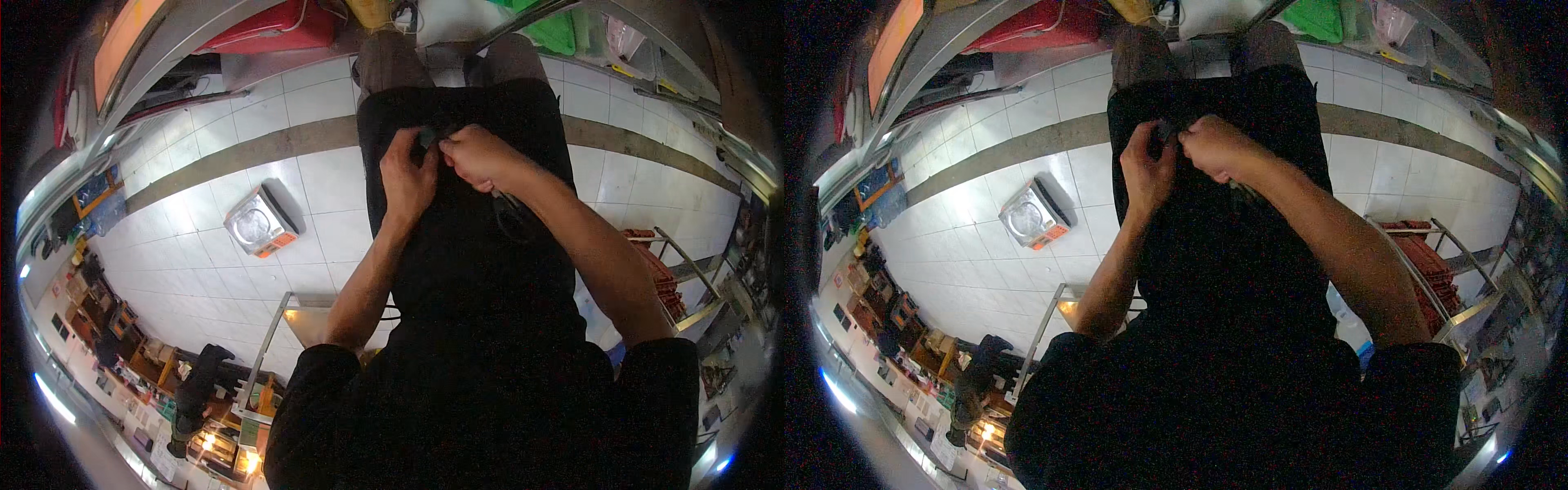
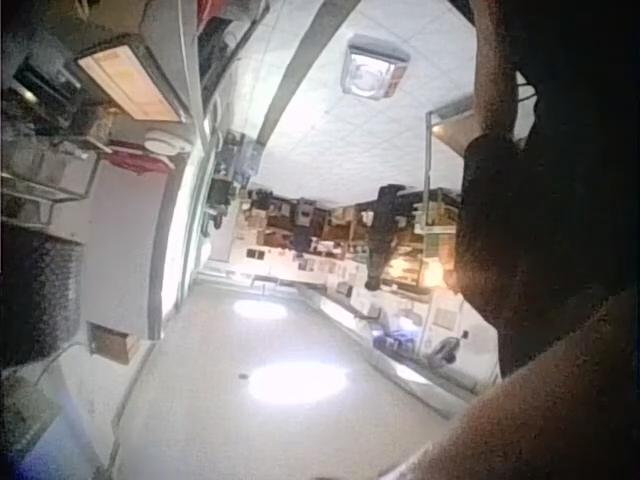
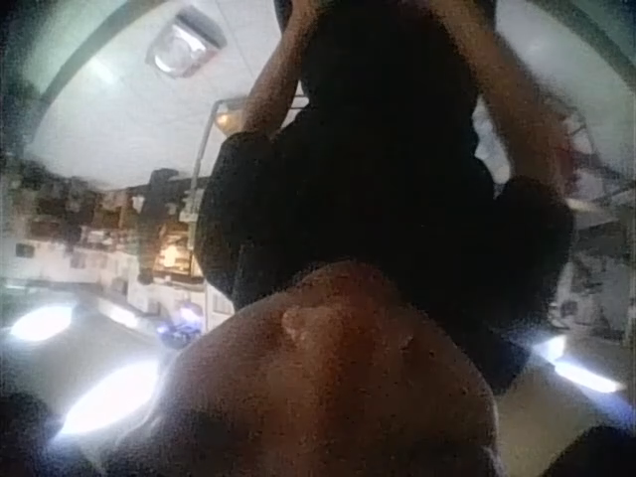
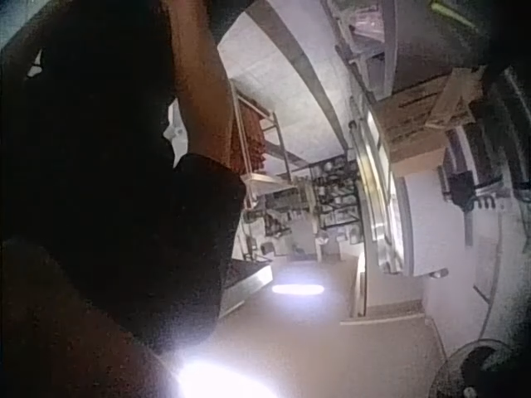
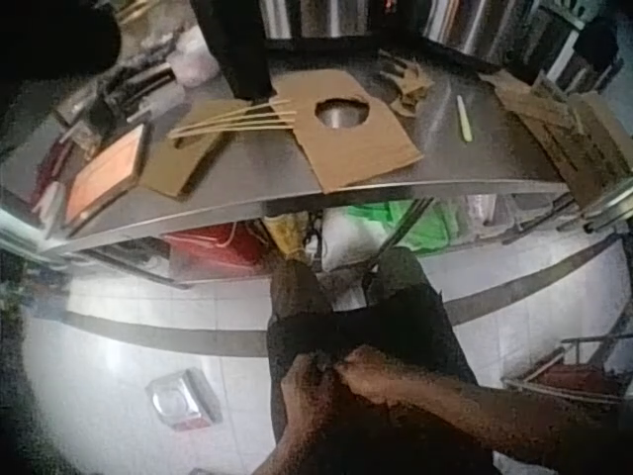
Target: Taping a wooden stick to a wooden disc to assemble a prop.
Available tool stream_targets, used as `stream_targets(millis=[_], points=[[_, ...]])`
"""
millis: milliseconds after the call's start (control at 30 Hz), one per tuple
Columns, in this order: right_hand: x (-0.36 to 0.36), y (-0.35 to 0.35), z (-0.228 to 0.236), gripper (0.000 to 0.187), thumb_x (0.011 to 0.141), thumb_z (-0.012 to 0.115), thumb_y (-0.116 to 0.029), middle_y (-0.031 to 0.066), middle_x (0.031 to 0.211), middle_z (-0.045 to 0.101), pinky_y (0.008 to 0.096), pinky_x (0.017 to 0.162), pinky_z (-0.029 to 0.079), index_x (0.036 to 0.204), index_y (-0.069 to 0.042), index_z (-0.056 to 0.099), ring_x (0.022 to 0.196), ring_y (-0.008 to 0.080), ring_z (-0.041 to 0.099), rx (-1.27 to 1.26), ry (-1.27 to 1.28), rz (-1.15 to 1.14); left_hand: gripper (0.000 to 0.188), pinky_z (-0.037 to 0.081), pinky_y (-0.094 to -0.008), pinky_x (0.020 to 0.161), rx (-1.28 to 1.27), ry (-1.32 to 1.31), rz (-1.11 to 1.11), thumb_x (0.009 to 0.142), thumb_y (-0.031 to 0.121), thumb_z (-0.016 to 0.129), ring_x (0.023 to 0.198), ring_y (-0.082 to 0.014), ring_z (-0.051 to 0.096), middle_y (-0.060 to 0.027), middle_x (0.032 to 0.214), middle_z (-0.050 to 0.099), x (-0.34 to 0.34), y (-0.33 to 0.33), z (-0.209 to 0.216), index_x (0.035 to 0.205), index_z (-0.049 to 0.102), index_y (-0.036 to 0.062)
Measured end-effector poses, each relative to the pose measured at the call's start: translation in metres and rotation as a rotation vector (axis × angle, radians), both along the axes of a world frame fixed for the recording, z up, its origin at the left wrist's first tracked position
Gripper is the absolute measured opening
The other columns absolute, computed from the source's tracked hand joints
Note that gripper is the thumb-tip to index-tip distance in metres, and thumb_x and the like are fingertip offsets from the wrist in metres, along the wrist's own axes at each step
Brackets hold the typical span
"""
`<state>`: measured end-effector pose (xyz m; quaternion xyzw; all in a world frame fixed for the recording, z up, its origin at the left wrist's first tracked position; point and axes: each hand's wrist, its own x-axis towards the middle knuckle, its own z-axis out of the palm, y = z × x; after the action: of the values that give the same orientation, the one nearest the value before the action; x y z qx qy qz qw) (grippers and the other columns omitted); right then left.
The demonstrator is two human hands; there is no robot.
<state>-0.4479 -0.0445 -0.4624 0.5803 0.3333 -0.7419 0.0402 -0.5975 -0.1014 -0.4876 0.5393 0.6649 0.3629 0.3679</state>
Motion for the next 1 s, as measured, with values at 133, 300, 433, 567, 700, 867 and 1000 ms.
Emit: stream_targets(millis=[133, 300, 433, 567, 700, 867, 1000], points=[[-0.005, -0.002, 0.002, 0.025, 0.092, 0.051, -0.015, 0.0245, 0.075, 0.066, 0.0417, 0.06, 0.053, 0.089, 0.005, 0.065, 0.07, 0.0379, 0.067, 0.447, -0.216, 0.336, 0.024, 0.051, -0.0327, 0.071, -0.035, -0.035, -0.035, 0.079, 0.001, 0.067, 0.082, -0.0269, 0.068, -0.0163, 0.09, 0.067, -0.002, -0.001, 0.0, 0.102, 0.06, -0.0009], [-0.008, -0.013, 0.003, 0.023, 0.089, 0.053, -0.014, 0.0264, 0.08, 0.066, 0.0454, 0.064, 0.054, 0.09, 0.005, 0.066, 0.073, 0.0404, 0.067, 0.788, -0.274, 0.439, 0.024, 0.051, -0.0326, 0.068, -0.099, -0.064, 0.011, 0.079, 0.002, 0.067, 0.078, -0.0281, 0.068, -0.0161, 0.09, 0.067, -0.002, -0.002, -0.002, 0.102, 0.06, -0.0008], [-0.009, -0.009, 0.005, 0.018, 0.088, 0.052, -0.01, 0.0227, 0.074, 0.065, 0.0477, 0.067, 0.055, 0.087, 0.003, 0.064, 0.075, 0.037, 0.069, 0.283, -0.223, 0.294, 0.025, 0.051, -0.0365, 0.066, 0.055, 0.024, -0.042, 0.08, 0.005, 0.068, 0.076, -0.0328, 0.067, -0.0179, 0.088, 0.066, 0.0, 0.0, -0.001, 0.102, 0.06, -0.0005], [-0.014, -0.011, 0.009, 0.027, 0.095, 0.047, -0.017, 0.0146, 0.059, 0.057, 0.0422, 0.05, 0.051, 0.082, 0.002, 0.06, 0.053, 0.0269, 0.063, 1.086, -0.373, 0.434, 0.023, 0.05, -0.0376, 0.07, -0.046, -0.022, 0.0, 0.076, 0.0, 0.066, 0.082, -0.0358, 0.066, -0.0193, 0.089, 0.064, 0.001, 0.003, 0.001, 0.098, 0.061, -0.0016], [-0.011, 0.005, 0.01, 0.03, 0.097, 0.047, -0.022, 0.0157, 0.061, 0.056, 0.0417, 0.057, 0.05, 0.085, 0.001, 0.061, 0.059, 0.0272, 0.061, 0.294, -0.231, 0.313, 0.022, 0.05, -0.0369, 0.069, -0.034, 0.011, 0.003, 0.077, 0.001, 0.066, 0.082, -0.034, 0.066, -0.0189, 0.09, 0.064, 0.0, 0.005, 0.003, 0.098, 0.061, -0.0018], [-0.011, 0.011, 0.009, 0.025, 0.093, 0.049, -0.016, 0.0211, 0.071, 0.064, 0.0442, 0.056, 0.056, 0.091, 0.005, 0.062, 0.061, 0.0339, 0.067, 0.374, -0.207, 0.389, 0.025, 0.052, -0.0369, 0.072, -0.099, -0.062, -0.01, 0.079, 0.006, 0.068, 0.082, -0.0318, 0.068, -0.0183, 0.09, 0.067, -0.001, 0.004, 0.004, 0.102, 0.061, -0.0019], [-0.014, -0.008, 0.006, 0.023, 0.084, 0.053, -0.01, 0.0272, 0.098, 0.065, 0.052, 0.083, 0.052, 0.098, 0.005, 0.063, 0.094, 0.0383, 0.067, 0.759, -0.385, 0.696, 0.024, 0.05, -0.0359, 0.069, -0.087, -0.053, 0.006, 0.078, 0.002, 0.067, 0.081, -0.0336, 0.066, -0.0186, 0.09, 0.064, 0.0, 0.003, 0.002, 0.101, 0.061, -0.0023]])
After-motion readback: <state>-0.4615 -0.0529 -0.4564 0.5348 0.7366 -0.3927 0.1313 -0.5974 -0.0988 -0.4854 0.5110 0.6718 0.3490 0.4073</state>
